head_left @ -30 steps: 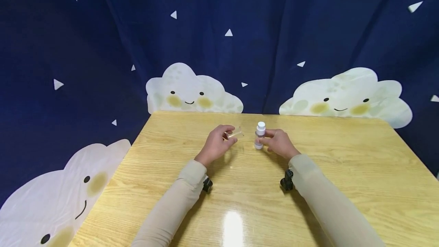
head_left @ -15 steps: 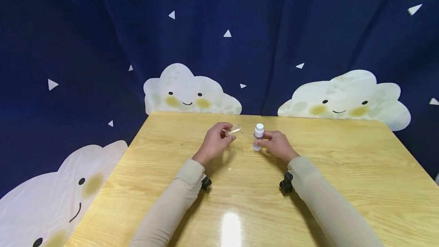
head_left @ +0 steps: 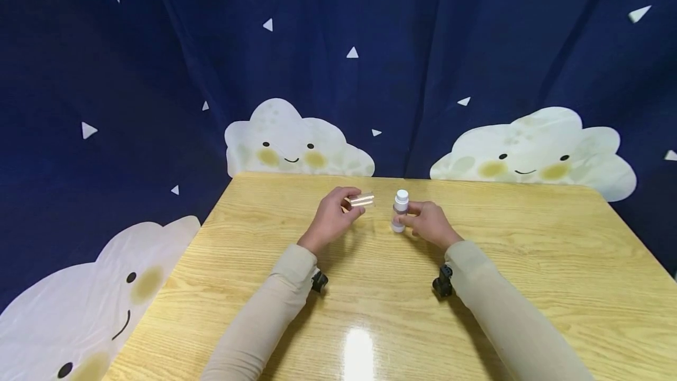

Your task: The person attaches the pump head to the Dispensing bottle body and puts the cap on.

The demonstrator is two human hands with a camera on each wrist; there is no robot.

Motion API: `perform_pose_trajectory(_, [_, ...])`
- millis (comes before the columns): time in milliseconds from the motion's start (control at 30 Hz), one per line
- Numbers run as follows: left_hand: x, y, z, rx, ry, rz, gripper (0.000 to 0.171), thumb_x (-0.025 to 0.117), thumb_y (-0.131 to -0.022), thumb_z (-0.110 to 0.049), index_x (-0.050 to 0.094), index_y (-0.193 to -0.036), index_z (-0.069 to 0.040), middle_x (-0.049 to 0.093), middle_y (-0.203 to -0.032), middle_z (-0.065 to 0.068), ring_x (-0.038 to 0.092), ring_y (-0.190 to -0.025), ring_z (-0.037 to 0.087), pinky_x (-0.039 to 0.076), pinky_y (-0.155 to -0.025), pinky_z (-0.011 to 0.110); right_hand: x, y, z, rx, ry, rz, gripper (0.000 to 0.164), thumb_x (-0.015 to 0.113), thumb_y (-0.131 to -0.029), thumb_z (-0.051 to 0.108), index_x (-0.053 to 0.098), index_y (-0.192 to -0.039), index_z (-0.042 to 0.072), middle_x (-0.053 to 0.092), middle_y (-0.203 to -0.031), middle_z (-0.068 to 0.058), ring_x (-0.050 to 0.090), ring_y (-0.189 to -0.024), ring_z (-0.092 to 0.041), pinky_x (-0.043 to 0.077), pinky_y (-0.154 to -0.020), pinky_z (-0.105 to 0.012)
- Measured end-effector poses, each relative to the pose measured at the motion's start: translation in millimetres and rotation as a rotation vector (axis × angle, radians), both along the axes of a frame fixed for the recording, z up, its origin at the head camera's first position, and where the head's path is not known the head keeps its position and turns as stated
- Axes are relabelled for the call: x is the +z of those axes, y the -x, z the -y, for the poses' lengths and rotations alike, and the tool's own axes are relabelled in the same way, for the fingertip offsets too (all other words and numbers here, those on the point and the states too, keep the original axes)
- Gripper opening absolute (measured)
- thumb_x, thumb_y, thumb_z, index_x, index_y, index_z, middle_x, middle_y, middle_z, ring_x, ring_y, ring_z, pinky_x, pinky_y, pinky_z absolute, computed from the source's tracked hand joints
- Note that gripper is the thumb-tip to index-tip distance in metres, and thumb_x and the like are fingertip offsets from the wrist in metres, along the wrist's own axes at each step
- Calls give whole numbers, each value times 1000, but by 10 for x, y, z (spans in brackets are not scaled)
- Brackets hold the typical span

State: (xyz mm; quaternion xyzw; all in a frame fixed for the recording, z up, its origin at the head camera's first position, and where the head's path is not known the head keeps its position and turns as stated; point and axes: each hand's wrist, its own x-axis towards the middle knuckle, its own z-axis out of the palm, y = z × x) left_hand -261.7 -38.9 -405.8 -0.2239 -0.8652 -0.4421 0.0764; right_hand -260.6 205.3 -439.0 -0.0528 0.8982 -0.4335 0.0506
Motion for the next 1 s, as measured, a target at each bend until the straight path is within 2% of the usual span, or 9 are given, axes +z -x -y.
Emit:
perform_pose_trajectory(133, [17,-16,-18,10,-13,12,39,66,-83,-22,56,-119,-10,59,-105,6,56,-79,14,46,-59,20,-2,-11,3,8,1,-3,41,67,-82,32,61,-120,17,60,-124,-11,61,-103,-26,56,-68,-33])
perform_pose_trajectory(400, [84,-44,-85,22,-73,69,39,65,-85,-24,53,-121,-13,57,-112,8,53,-82,15,45,-58,23,8,-26,20,-13,9,4,41,68,-81,32,61,-120,18,60,-124,-9,61,-102,-25,55,-66,-31])
perform_pose_trajectory(567, [138,-37,-144,30,-54,17,38,66,-84,-22,55,-119,-13,58,-111,7,55,-83,17,45,-62,22,-5,-30,28,-23,2,-4,43,68,-80,34,61,-120,19,61,-123,-9,62,-96,-22,55,-65,-31])
perform_pose_trajectory(733, [195,-19,-202,35,-40,-40,40,67,-82,-17,55,-120,-13,60,-108,8,58,-82,18,46,-65,22,33,-52,41,-14,-10,-6,42,67,-81,33,61,-120,19,60,-124,-10,62,-97,-24,55,-64,-32])
perform_pose_trajectory(933, [237,-4,-260,45,-55,-2,42,66,-83,-17,51,-122,-10,60,-108,5,56,-81,16,44,-62,20,38,-65,46,-12,-16,-4,41,67,-82,33,62,-119,19,60,-124,-10,62,-95,-23,54,-62,-30])
perform_pose_trajectory(1000, [247,-1,-274,40,-43,-12,41,67,-82,-17,52,-120,-10,61,-108,5,57,-82,16,45,-63,20,25,-61,42,-11,-16,-13,40,67,-82,33,62,-119,19,61,-123,-10,63,-95,-24,54,-63,-31])
